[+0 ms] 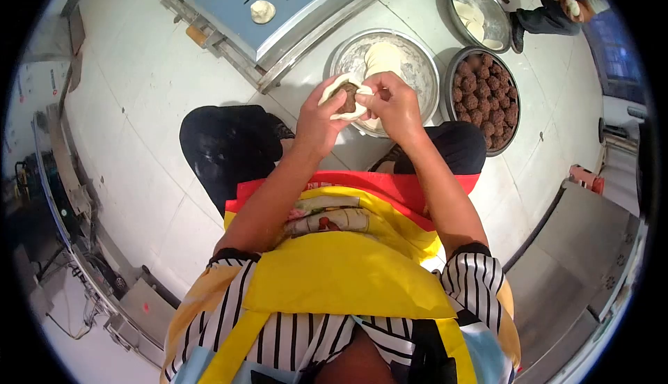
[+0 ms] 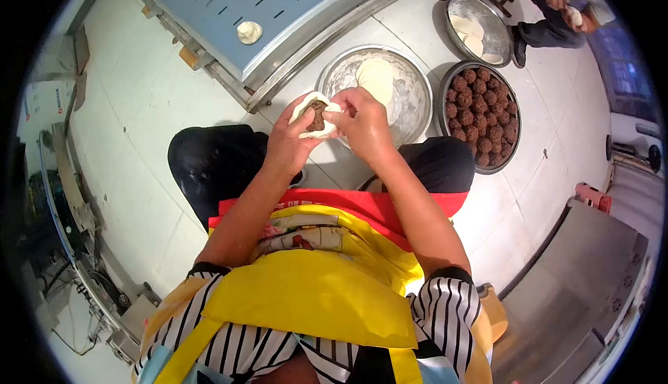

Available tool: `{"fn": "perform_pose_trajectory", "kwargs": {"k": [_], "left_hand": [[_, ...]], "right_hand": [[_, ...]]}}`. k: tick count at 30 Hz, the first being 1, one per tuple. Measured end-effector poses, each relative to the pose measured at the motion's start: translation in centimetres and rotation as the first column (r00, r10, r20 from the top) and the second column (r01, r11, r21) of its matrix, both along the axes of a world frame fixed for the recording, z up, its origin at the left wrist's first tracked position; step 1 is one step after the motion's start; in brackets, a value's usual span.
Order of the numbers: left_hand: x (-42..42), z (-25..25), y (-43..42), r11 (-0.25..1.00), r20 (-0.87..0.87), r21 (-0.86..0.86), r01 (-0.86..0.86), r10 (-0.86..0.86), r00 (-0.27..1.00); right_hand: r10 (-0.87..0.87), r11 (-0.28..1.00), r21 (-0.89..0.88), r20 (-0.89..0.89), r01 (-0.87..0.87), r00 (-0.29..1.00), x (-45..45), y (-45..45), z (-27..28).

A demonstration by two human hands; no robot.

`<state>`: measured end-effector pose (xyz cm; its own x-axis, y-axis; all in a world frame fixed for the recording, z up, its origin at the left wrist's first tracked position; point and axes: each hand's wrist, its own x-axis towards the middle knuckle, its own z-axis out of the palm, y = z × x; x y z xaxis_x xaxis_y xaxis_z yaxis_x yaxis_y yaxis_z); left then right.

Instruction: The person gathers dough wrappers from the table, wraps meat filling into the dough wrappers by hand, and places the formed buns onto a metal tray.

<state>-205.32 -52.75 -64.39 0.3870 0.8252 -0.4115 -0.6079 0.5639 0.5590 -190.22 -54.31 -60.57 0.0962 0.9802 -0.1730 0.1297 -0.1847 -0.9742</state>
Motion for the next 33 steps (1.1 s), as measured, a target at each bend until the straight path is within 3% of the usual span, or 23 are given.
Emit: {"fn": "perform_pose_trajectory", "kwargs": {"k": [3,8,12,14,18,23,30,33], "left_hand": [[-1.0,1.3,0.1,0.992,-0.178,0.004,0.122,-0.120,0.977],[-2.1,2.3,1.1,0.958,-0.264,0.017,0.288,-0.273,0.925],[-2.2,2.2,1.8,0.914,-0.159,-0.053,0.402,-0.405,0.900],[-1.6,2.0,1.3,0.961,-0.284,0.018,0.275,-0.259,0.923],[-0.6,0.0,0.9,0.973,-0.351,0.193,0.127,-0.052,0.935],[-1.9,1.5,1.6,0.899,-0.526,0.222,0.378,-0.215,0.822],[-2.7,0.9,2.8,0.774,-0.576,0.222,0.594,-0.387,0.720],[-1.6,1.8,1.7,0.982,-0.198,0.035,0.183,-0.173,0.965]], "right_hand": [[0.095,0.995,0.021,0.005,-0.095,0.995,0.2,-0.5,-0.5],[0.139,0.981,0.140,-0.031,-0.134,0.990,-0.1,-0.7,0.3],[0.173,0.967,0.145,0.225,-0.208,0.959,0.0,-0.7,0.4],[0.099,0.976,0.144,0.362,-0.161,0.927,-0.3,-0.7,0.5],[0.068,0.996,0.052,0.168,-0.077,0.983,-0.9,-0.3,0.8],[0.132,0.986,0.087,0.116,-0.142,0.984,-0.9,-0.2,0.0],[0.106,0.987,0.115,0.083,-0.116,0.991,-1.1,-0.2,0.0],[-0.043,0.998,0.056,0.055,0.040,0.998,-1.1,0.2,0.4]]}}
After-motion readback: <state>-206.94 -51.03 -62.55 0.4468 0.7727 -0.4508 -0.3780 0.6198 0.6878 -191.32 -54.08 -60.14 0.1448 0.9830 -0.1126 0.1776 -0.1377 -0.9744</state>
